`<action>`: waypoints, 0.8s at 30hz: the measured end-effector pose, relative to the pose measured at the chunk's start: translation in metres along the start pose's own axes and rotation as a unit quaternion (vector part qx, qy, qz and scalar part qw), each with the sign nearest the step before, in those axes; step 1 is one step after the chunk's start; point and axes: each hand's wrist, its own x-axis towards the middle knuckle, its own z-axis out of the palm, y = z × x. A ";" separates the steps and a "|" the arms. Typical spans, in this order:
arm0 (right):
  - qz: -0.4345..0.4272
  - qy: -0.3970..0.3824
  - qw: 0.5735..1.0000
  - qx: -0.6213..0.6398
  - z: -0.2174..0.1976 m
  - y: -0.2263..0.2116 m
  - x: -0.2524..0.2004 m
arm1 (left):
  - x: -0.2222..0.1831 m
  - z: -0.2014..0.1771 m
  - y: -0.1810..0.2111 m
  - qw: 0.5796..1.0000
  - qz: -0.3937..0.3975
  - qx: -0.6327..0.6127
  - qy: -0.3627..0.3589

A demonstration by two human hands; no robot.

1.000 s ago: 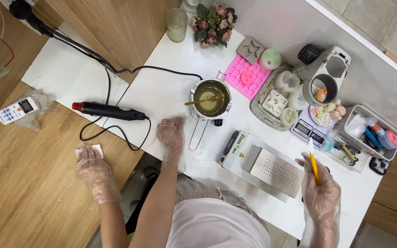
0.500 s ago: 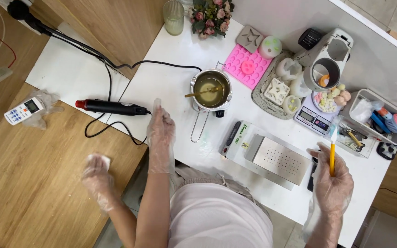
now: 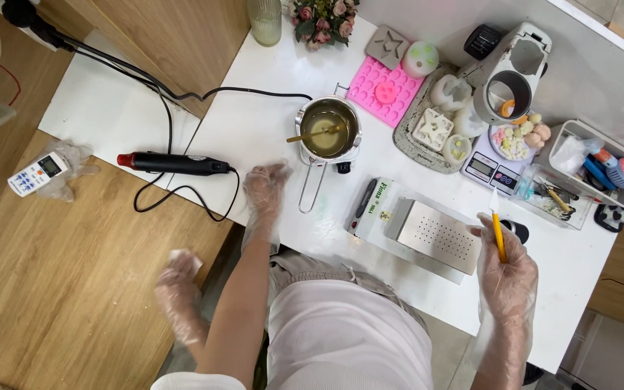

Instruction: The recorder is making candles, specifically using a star-shaped mold, dipping it into melted wax, and using a heat gun to smooth the surface.

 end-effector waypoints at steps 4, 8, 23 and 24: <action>0.082 0.020 0.996 -0.012 -0.004 -0.006 0.000 | 0.008 0.014 -0.019 0.995 0.062 -0.051 0.062; 0.023 0.008 0.997 0.074 -0.008 0.004 0.011 | 0.013 0.020 -0.027 0.994 0.071 0.012 0.083; 0.037 0.047 0.996 0.070 -0.012 0.004 0.018 | 0.035 0.040 -0.062 0.914 0.064 0.387 0.103; 0.017 0.054 0.997 0.051 -0.014 0.007 0.018 | 0.031 0.029 -0.056 0.964 0.065 0.253 0.058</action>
